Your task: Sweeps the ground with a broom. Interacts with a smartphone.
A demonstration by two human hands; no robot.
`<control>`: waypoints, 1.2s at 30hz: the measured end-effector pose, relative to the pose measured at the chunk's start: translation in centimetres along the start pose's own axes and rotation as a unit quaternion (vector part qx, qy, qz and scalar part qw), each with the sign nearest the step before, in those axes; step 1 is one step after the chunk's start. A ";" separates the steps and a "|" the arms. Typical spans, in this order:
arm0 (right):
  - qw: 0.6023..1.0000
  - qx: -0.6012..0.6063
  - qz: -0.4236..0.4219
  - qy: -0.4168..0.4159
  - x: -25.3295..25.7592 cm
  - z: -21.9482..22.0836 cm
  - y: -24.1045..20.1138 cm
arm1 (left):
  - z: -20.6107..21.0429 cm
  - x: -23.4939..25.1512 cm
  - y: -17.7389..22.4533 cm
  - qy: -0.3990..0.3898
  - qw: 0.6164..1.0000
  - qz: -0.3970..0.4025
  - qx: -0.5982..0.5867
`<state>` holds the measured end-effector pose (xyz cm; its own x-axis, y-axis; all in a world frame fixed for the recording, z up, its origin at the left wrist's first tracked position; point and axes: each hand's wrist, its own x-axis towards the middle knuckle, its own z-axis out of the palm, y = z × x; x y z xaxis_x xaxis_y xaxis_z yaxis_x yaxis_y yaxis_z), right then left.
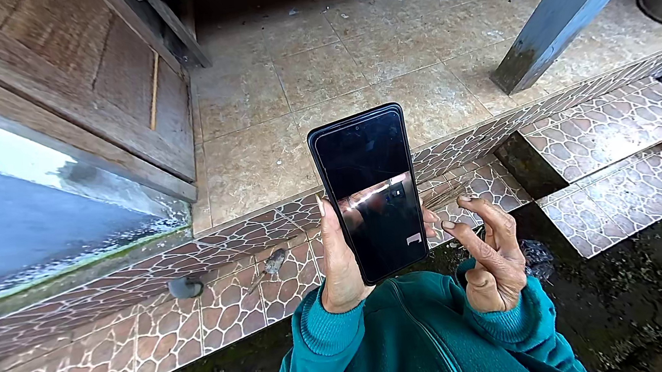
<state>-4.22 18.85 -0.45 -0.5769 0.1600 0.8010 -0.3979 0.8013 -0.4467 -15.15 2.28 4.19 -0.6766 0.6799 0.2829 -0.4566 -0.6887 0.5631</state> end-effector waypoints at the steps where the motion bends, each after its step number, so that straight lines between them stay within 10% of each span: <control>1: 1.000 0.002 0.001 -0.001 0.0 0.0 0.0 | 0.0 0.0 0.0 0.000 1.000 -0.001 0.000; 36: 0.996 -0.014 0.078 0.051 -2.3 -3.0 3.1 | 0.0 -0.5 -0.1 -0.009 1.000 -0.015 0.010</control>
<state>-2.03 22.68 -2.45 -0.5540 0.3410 0.7594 -0.2882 0.7773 -0.5593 -14.80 2.06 3.98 -0.6519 0.7047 0.2799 -0.4652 -0.6632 0.5863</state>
